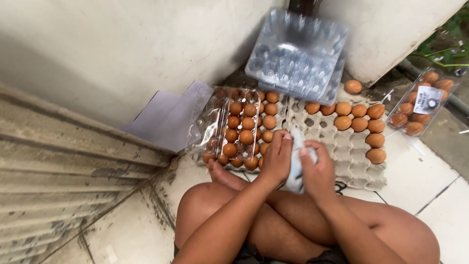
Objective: The person is cleaning eggs by wiping each one individually with a cloth before placing them into cartons.
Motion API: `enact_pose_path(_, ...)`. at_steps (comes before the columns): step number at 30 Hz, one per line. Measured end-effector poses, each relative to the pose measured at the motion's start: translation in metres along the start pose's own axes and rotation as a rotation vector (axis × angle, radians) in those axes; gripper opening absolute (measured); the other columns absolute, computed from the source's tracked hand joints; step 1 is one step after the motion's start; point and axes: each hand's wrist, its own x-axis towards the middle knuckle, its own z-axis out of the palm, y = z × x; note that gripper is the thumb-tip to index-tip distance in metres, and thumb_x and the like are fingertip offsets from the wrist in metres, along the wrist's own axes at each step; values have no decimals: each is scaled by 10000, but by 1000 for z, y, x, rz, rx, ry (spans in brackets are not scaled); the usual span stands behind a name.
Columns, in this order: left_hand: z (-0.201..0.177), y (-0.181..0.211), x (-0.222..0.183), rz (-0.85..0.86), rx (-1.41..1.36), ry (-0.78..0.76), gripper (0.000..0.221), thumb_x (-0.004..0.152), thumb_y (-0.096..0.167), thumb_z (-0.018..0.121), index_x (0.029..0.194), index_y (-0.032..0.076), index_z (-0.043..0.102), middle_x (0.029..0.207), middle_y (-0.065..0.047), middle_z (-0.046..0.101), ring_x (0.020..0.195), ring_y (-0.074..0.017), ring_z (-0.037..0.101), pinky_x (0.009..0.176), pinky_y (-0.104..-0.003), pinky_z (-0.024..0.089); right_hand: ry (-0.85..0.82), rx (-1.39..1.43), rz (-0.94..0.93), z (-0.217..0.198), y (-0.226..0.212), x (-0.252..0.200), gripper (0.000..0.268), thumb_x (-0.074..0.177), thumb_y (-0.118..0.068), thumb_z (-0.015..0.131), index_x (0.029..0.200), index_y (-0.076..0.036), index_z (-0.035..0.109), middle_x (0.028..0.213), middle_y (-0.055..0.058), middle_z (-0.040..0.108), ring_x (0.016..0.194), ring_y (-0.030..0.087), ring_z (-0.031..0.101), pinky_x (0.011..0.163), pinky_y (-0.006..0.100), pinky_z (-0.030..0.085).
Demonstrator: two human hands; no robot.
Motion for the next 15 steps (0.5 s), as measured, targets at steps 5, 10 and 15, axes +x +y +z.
enact_pose_path(5,1,-8,5,46,136,-130,350,1059,457,345,1186,187,530,997,-184,735,1170,-431,661,1025,-561,479,46,88,-31,-10,1,31,206,1044,-264,621,1192,-159,718,930,195,667,929,309,624,890,459,492)
enact_pose_path(10,-3,-2,15,15,72,-109,397,1063,450,323,1201,154,549,1050,-267,721,1186,-480,638,1042,-588,460,46,76,-10,-2,-7,18,258,1054,-239,565,1212,-75,687,972,295,646,973,439,615,926,547,458)
enact_pose_path(15,-8,7,11,-38,112,-124,422,1054,458,314,1222,151,549,1083,-277,718,1199,-484,638,1036,-589,460,-11,73,-4,-6,-1,30,229,1004,-231,650,1176,-104,729,960,263,653,961,414,625,931,518,477)
